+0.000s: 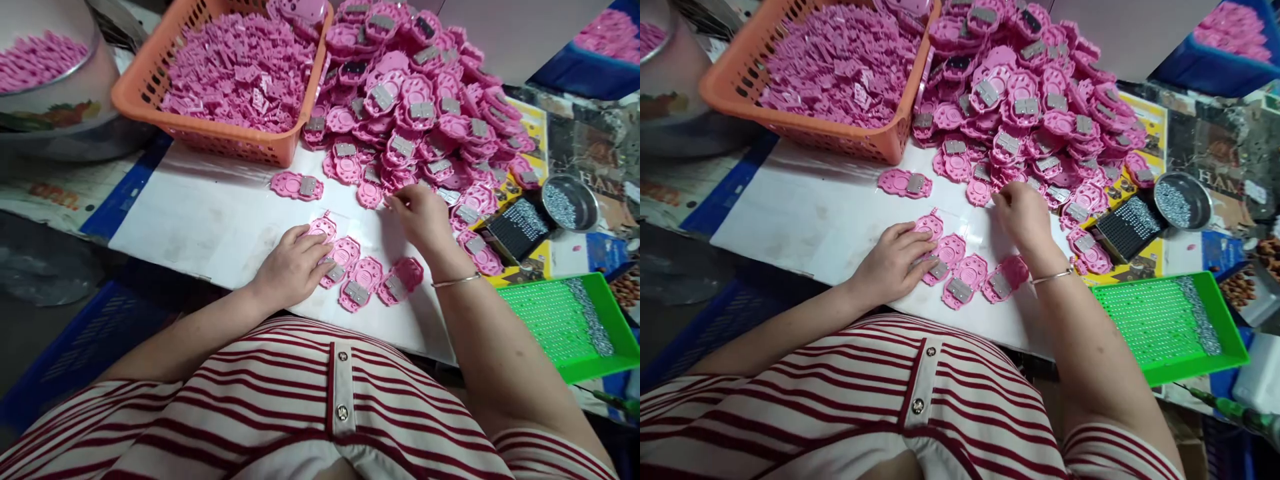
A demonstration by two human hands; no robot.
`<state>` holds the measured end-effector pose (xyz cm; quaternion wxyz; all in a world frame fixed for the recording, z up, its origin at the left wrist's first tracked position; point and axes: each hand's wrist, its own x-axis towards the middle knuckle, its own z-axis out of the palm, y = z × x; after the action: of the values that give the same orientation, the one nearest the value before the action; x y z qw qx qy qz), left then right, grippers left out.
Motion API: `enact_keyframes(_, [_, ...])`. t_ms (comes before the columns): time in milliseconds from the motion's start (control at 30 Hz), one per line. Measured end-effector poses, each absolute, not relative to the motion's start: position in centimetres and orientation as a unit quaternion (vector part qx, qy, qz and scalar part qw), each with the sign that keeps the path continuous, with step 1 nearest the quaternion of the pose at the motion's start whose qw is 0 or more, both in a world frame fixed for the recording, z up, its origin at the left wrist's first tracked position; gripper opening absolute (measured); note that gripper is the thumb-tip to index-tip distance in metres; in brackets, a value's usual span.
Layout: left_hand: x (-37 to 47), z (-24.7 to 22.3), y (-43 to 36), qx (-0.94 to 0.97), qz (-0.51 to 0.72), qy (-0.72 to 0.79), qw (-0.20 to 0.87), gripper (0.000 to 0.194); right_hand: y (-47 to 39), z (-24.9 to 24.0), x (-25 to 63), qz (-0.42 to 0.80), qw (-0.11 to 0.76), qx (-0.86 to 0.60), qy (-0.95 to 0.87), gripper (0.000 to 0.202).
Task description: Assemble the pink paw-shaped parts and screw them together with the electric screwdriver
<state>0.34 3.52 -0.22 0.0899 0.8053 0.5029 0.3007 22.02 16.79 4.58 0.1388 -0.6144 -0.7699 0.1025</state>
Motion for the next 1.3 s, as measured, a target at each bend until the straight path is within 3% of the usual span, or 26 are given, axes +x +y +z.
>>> enact_keyframes(167, [0.3,-0.1,3.5,0.803,0.297,0.51,0.088,0.027,16.9,3.9,23.5,0.035,0.066,-0.581,-0.811,0.032])
enact_keyframes(400, [0.2,0.3,3.5,0.799,0.286,0.519,0.099,0.028,17.5,3.1,23.6,0.013,0.076,-0.575,-0.815,0.032])
enact_keyframes(633, [0.0,0.6,2.7,0.785,0.255,0.561,0.069,0.033,16.2,3.1,23.8,-0.081,0.008,-0.499,-0.862,0.041])
enact_keyframes(867, [0.0,0.6,1.9,0.818,0.29,0.496,0.034,0.04,18.2,1.5,25.3,0.044,0.125,-0.532,-0.836,0.03])
enact_keyframes(1033, [-0.1,0.4,1.8,0.82,0.297,0.485,0.061,0.026,17.9,2.1,25.5,0.012,0.094,-0.506,-0.857,0.032])
enact_keyframes(1300, [-0.3,0.4,2.0,0.816,0.296,0.489,0.084,0.029,15.4,1.9,27.9,0.037,0.119,-0.502,-0.856,0.031])
